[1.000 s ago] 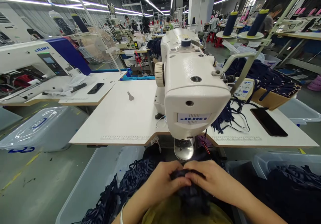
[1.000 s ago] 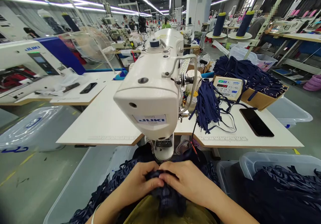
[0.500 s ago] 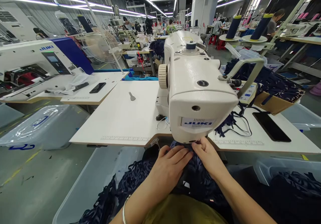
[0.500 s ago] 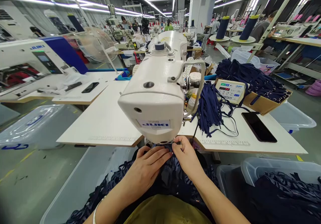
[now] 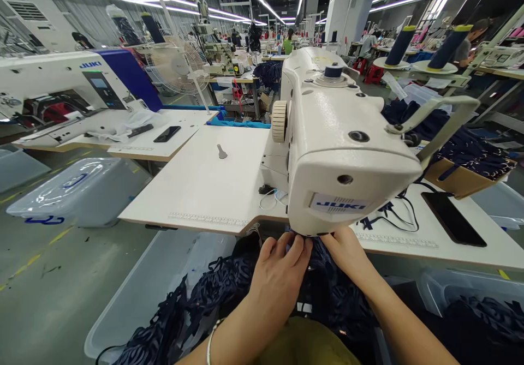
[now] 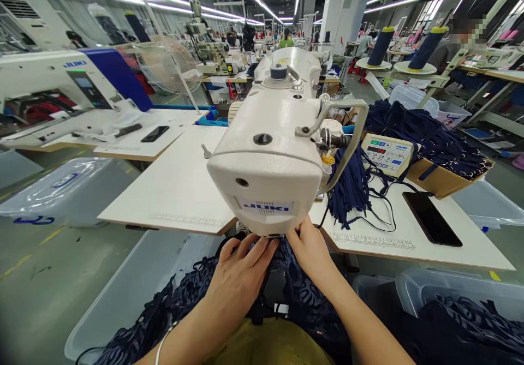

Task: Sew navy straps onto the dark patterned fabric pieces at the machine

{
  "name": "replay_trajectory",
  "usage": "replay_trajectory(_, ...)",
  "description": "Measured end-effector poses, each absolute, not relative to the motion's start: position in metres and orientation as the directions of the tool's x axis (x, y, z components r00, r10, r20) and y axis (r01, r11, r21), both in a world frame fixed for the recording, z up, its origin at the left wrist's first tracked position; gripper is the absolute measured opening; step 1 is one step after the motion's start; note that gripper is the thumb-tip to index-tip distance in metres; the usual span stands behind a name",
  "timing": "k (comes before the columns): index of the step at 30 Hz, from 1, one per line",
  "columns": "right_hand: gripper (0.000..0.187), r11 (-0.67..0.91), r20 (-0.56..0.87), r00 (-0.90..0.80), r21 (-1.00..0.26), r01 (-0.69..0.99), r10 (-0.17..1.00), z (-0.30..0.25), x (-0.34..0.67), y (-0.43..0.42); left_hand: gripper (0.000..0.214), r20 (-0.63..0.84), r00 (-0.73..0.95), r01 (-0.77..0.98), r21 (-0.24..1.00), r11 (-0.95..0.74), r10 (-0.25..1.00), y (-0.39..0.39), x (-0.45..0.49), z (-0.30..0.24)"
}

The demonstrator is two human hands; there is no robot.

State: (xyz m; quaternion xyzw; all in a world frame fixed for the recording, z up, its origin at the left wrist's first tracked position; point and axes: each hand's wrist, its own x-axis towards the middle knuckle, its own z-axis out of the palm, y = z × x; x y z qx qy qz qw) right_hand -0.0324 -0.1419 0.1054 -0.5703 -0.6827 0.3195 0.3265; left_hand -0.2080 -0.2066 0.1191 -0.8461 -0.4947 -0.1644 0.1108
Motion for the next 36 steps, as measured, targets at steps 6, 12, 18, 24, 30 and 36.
replay_trajectory(6,0.027,0.186,0.099,-0.175,-0.773,0.607,0.980,0.104,-0.030,-0.139,0.039,0.382,0.451,0.884,-0.067,-0.462,0.807,-0.208,-0.206,0.117)
replay_trajectory(12,0.026,0.183,0.088,-0.183,-0.770,0.611,0.979,0.104,-0.031,-0.139,0.038,0.396,0.453,0.883,-0.078,-0.462,0.799,-0.209,-0.204,0.115)
replay_trajectory(18,0.025,0.205,0.123,-0.170,-0.735,0.646,0.978,0.102,-0.031,-0.139,0.037,0.422,0.449,0.885,-0.092,-0.456,0.788,-0.209,-0.202,0.117)
replay_trajectory(24,0.023,0.232,0.151,-0.181,-0.744,0.627,0.972,0.097,-0.032,-0.137,0.036,0.434,0.430,0.891,-0.063,-0.450,0.792,-0.209,-0.205,0.116)
replay_trajectory(30,0.025,0.238,0.138,-0.205,-0.744,0.624,0.969,0.095,-0.032,-0.136,0.034,0.454,0.421,0.887,-0.025,-0.461,0.785,-0.207,-0.207,0.111)
replay_trajectory(36,0.026,0.210,0.116,-0.189,-0.761,0.614,0.975,0.098,-0.031,-0.137,0.033,0.455,0.425,0.872,0.028,-0.489,0.783,-0.207,-0.205,0.115)
